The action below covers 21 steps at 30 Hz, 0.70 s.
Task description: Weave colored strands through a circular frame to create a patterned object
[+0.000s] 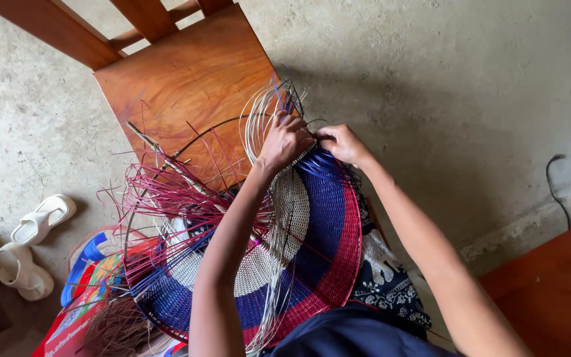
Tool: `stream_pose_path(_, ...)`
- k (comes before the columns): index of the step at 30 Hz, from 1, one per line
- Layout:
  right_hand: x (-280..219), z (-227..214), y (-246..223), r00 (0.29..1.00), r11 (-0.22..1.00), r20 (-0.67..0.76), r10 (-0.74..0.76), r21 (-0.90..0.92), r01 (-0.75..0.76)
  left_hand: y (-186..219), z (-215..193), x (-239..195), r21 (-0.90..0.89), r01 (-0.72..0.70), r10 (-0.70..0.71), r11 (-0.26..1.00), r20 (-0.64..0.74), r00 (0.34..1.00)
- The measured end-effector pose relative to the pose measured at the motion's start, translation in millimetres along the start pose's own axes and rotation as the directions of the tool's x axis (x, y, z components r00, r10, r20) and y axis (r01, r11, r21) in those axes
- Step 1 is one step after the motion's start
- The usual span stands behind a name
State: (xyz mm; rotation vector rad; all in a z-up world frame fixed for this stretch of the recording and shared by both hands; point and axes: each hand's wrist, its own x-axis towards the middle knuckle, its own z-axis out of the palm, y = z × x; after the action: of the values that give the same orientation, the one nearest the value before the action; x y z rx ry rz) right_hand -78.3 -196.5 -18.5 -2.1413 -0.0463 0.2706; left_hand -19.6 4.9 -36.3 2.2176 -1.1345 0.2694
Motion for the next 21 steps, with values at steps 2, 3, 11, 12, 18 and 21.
stream_pose_path(2, 1, 1, 6, 0.998, 0.991, 0.018, 0.058, 0.117, -0.060, -4, 6, 2, 0.080, -0.010, 0.009, 0.997, 0.006, 1.000)
stream_pose_path(3, -1, 0, 6, 0.999, 0.995, 0.015, 0.049, 0.092, -0.050, -7, 12, 2, -0.002, 0.016, -0.016, 1.000, 0.018, 1.000)
stream_pose_path(11, 7, -7, -15, 0.964, 0.960, -0.198, -0.179, -0.251, 0.127, -4, -17, 21, -0.562, 0.312, -0.238, 0.766, 0.202, 0.950)
stream_pose_path(12, 13, -13, -19, 0.931, 0.955, -0.266, -0.248, -0.228, 0.189, -1, -22, 23, -0.555, 0.350, -0.263, 0.754, 0.233, 0.936)
stream_pose_path(18, -10, -173, -146, 0.786, 0.834, -0.599, 0.154, 0.505, 0.222, 1, -13, 25, -0.295, 0.220, -0.158, 0.930, 0.221, 0.962)
stream_pose_path(21, -27, -276, -108, 0.604, 0.784, -0.784, 0.144, 0.463, 0.414, 1, -5, 33, -0.118, 0.202, -0.169, 0.972, 0.240, 0.956)
